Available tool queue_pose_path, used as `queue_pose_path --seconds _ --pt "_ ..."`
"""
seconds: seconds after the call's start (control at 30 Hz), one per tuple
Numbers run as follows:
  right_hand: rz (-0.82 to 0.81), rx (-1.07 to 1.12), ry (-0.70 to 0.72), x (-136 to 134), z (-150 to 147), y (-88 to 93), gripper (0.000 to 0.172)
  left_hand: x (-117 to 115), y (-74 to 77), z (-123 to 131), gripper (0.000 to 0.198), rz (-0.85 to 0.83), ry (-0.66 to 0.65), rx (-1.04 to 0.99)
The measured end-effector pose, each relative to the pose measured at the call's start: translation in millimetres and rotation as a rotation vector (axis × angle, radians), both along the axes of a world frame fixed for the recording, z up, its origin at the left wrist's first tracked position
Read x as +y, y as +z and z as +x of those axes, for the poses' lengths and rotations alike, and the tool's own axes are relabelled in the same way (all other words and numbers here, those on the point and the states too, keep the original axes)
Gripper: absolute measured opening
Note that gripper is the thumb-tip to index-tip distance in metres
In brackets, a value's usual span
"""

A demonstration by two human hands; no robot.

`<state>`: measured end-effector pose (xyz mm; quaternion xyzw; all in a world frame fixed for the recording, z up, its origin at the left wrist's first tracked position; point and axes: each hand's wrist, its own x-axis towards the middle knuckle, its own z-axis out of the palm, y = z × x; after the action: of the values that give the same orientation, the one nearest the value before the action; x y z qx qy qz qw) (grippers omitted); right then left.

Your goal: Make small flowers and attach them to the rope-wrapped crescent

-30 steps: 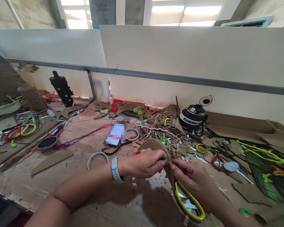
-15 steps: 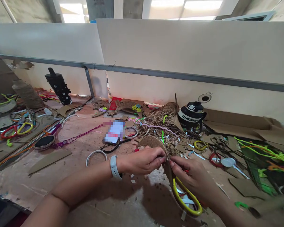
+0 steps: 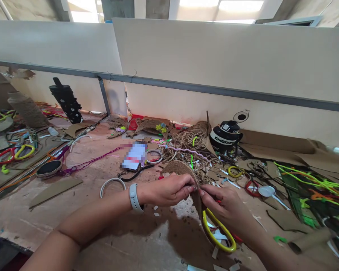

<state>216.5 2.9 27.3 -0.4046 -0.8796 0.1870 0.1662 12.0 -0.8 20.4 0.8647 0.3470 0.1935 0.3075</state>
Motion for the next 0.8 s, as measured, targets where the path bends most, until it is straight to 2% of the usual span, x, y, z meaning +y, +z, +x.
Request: queue_pose_path --seconds 0.37,0.8 --pt "-0.012 -0.007 0.001 -0.7 -0.7 0.4 0.037 -1.2 0.5 1.1 0.023 0.087 0.01 0.061" --pt "-0.02 0.003 0.022 -0.6 -1.8 4.5 0.036 0.8 -1.7 -0.1 0.024 0.077 0.029 0.115"
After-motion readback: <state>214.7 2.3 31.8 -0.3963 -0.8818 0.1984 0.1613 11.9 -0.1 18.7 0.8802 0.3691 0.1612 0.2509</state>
